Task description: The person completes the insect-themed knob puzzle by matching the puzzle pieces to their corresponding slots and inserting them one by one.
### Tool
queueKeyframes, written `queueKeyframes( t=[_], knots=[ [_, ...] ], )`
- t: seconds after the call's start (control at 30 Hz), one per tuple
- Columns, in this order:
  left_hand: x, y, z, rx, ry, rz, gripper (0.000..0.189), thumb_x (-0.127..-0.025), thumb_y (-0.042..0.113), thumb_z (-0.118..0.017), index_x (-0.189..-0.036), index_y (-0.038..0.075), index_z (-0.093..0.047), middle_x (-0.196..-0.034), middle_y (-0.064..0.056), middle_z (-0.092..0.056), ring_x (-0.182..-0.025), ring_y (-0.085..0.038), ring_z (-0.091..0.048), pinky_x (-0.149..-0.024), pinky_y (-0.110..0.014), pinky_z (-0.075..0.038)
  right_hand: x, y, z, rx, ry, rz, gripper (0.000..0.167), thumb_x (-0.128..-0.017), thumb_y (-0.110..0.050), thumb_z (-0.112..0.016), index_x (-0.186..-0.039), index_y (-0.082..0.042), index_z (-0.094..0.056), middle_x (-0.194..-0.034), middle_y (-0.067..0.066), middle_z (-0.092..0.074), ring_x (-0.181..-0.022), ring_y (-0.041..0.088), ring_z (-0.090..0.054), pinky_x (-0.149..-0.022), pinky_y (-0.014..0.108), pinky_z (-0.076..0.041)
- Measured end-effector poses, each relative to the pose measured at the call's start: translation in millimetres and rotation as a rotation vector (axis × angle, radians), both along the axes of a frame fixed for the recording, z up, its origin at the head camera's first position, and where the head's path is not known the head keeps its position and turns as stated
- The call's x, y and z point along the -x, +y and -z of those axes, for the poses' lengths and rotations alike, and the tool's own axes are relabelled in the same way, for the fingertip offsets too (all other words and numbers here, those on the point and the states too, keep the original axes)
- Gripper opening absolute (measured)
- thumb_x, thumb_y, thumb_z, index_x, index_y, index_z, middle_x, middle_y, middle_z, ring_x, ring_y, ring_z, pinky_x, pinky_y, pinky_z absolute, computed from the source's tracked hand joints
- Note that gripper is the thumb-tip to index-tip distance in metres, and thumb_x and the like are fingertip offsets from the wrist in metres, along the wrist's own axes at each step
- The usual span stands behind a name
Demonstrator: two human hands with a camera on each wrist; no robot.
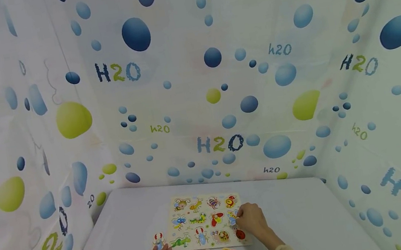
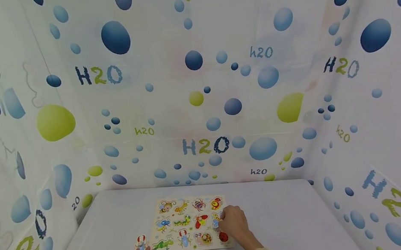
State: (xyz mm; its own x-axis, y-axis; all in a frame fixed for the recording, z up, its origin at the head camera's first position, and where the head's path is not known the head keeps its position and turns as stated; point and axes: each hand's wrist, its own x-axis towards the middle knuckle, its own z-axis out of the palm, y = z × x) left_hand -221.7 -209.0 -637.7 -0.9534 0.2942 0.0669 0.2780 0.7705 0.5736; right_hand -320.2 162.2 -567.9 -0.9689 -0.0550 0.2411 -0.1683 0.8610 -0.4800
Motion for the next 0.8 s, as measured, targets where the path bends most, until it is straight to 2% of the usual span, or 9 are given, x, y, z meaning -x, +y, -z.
queueKeyframes(
  t=[0.8],
  knots=[
    [-0.3, -2.3, -1.0, -0.011, -0.028, 0.023, 0.069, -0.099, 0.057, -0.061, -0.151, 0.012, -0.055, -0.157, -0.008, -0.052, -0.149, -0.048, -0.036, -0.114, -0.076, -0.027, 22.0, -2.6, 12.0, -0.014, -0.047, 0.026, 0.012, -0.076, -0.005, -0.082, -0.072, -0.010, -0.072, -0.073, 0.000, -0.066, -0.062, 0.013, -0.056, -0.052, 0.028, -0.049]
  ],
)
